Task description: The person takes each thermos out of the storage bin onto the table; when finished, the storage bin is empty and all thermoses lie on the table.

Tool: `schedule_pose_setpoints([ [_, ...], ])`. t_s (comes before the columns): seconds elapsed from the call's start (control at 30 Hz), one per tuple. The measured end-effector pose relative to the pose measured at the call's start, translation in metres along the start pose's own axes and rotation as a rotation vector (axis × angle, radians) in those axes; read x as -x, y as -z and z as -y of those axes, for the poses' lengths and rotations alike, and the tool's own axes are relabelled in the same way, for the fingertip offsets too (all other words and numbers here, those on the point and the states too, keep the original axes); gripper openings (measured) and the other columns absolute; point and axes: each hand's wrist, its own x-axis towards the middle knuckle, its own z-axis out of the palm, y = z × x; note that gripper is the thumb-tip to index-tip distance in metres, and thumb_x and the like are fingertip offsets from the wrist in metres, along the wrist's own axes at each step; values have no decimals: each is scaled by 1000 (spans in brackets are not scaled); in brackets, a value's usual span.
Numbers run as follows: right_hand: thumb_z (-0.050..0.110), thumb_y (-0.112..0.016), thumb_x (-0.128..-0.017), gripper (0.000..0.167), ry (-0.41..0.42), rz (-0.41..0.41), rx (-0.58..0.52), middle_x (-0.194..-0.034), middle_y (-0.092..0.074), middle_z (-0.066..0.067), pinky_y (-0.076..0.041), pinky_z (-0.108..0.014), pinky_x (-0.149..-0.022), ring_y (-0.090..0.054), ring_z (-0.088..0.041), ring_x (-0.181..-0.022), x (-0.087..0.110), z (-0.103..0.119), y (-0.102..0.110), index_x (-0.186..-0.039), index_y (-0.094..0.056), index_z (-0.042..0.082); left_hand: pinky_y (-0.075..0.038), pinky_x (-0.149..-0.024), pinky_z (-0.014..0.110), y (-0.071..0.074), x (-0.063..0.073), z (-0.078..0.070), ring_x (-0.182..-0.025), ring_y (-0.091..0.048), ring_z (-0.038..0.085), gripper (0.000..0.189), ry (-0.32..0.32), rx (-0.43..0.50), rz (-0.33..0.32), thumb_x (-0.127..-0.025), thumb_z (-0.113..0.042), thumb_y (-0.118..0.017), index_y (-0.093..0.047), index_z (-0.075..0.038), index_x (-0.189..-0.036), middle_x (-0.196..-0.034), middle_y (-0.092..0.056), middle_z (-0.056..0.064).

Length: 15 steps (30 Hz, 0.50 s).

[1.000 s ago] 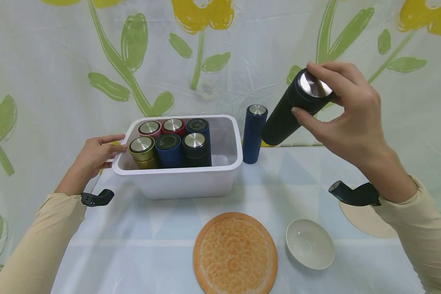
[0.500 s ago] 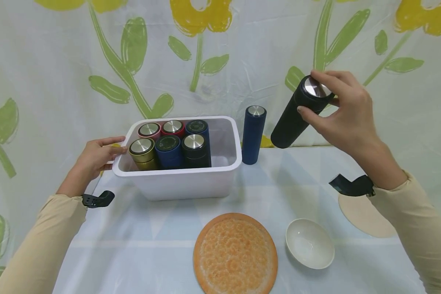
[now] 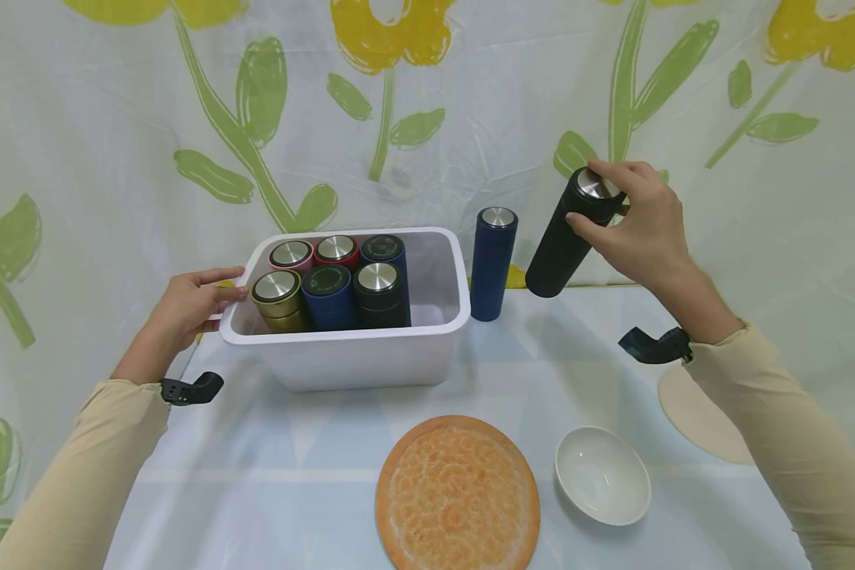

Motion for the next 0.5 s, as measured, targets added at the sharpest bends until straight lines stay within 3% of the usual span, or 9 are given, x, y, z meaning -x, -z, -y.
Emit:
schedule_pose_setpoints([
  [0.3, 18, -78, -84, 55, -78, 48, 13, -125, -59, -20, -40, -42, -77, -55, -34, -106, -3, -19, -24, -136, -62, 7, -51, -70, 22, 0, 1, 0, -135, -40, 47, 62, -13, -3, 13, -101, -22, -57, -33, -9, -156, -156, -32, 27],
  [0.5, 19, -77, -84, 56, -100, 71, 16, -126, -57, -22, -40, -52, -83, -54, -37, -110, -4, -34, -39, -136, -61, 4, -51, -72, 24, 1, 0, 0, -135, -40, 46, 62, -12, -4, 9, -101, -21, -57, -33, -9, -156, -156, -32, 27],
])
